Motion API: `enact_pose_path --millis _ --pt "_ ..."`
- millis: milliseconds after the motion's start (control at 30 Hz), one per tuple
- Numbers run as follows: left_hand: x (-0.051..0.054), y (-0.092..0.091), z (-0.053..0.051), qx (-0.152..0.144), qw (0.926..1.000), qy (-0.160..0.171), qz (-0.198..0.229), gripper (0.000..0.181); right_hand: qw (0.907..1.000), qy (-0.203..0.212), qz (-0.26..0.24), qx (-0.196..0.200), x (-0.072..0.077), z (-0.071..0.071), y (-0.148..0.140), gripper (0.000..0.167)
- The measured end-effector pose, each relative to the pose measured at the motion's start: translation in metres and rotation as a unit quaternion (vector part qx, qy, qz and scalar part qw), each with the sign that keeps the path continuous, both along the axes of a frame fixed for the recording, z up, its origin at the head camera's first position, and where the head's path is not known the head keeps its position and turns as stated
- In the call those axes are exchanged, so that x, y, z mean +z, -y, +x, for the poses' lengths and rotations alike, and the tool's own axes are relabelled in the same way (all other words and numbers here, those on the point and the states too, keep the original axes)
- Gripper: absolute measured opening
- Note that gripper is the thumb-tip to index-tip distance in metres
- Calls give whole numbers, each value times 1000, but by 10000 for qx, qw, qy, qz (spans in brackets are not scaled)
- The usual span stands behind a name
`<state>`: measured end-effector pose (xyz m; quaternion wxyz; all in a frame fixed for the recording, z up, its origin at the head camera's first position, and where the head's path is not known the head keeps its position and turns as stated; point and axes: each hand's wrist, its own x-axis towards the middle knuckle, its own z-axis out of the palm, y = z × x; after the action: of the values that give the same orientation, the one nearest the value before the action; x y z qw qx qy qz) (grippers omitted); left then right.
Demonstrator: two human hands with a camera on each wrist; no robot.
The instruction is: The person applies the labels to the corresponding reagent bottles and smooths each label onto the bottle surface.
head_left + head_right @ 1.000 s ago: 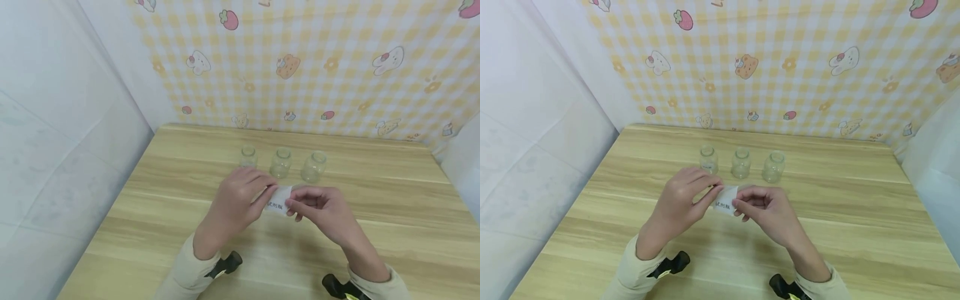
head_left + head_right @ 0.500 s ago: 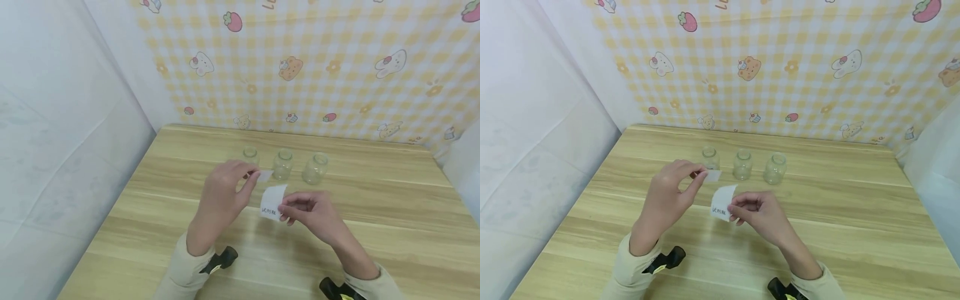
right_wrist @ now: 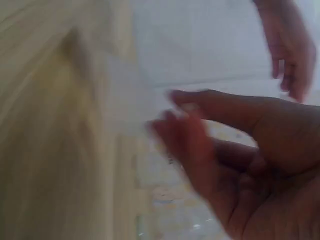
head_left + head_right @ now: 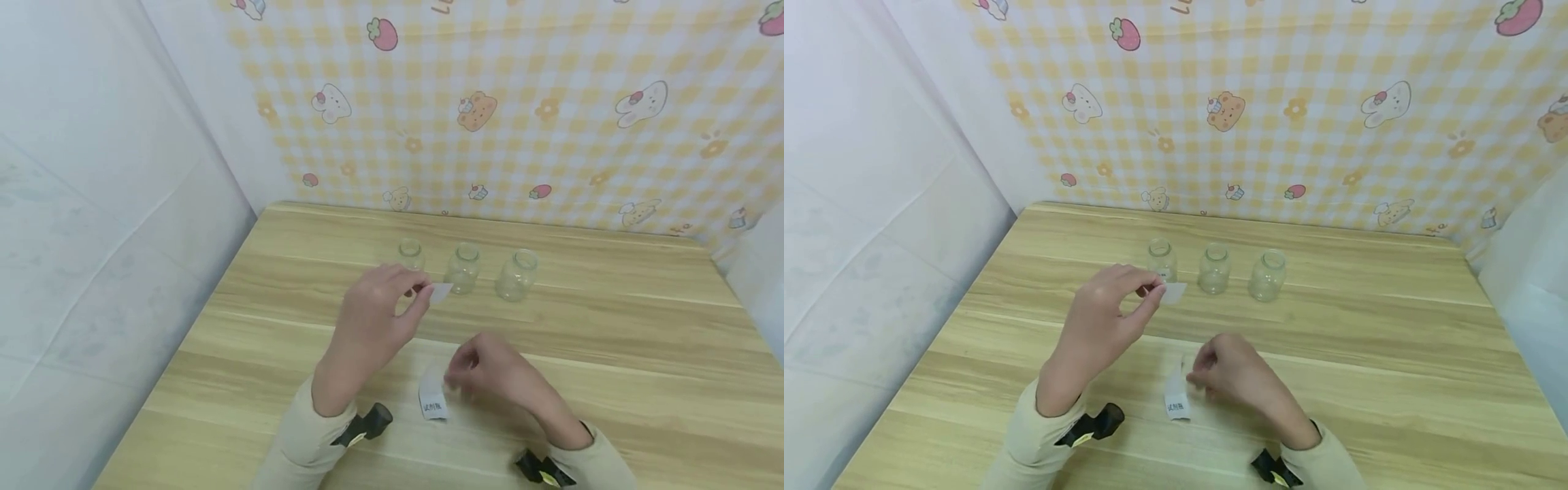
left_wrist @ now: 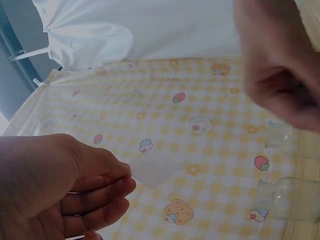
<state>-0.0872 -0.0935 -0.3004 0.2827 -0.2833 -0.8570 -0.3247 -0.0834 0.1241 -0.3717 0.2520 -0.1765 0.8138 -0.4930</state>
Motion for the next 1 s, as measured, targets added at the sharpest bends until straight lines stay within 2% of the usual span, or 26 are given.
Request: enact_pose_path --millis 100,167,267,367,467,567,667,767,867,933,1000 --pt "-3 -6 -2 -114 9996 -204 -177 2 9945 -380 -692 -682 19 2 -4 20" --pt "-6 -11 -3 -220 9982 -422 -363 2 9835 -487 -1351 -1101 30 4 -5 25" --pt "-9 -20 -2 -377 9950 -700 -609 3 9667 -559 -1955 -1554 39 6 -7 29" --pt "-11 -26 0 -540 9912 -859 -854 2 9549 -468 -2269 -1858 41 7 -8 27" --pt "-11 -29 3 -618 9880 -958 -1044 3 9470 -410 -2467 -2014 40 8 -10 21" --pt "-11 -30 5 -631 9866 -1000 -1127 2 9445 -488 -2514 -2056 41 8 -13 17" --pt "-12 -29 4 -661 9885 -930 -997 4 9475 -689 -2366 -2039 42 8 -15 18" --pt "-12 -27 2 -707 9944 -601 -512 7 9495 -938 -2166 -2068 43 8 -18 22" --pt "-12 -25 0 -617 9975 121 306 9 9477 -1162 -2096 -2107 43 7 -20 21" --pt "-12 -24 -1 -509 9926 737 826 12 9461 -1287 -2099 -2105 43 6 -22 19" --pt "-13 -23 -2 -394 9827 1350 1204 13 9461 -1408 -2081 -2045 43 6 -23 17"
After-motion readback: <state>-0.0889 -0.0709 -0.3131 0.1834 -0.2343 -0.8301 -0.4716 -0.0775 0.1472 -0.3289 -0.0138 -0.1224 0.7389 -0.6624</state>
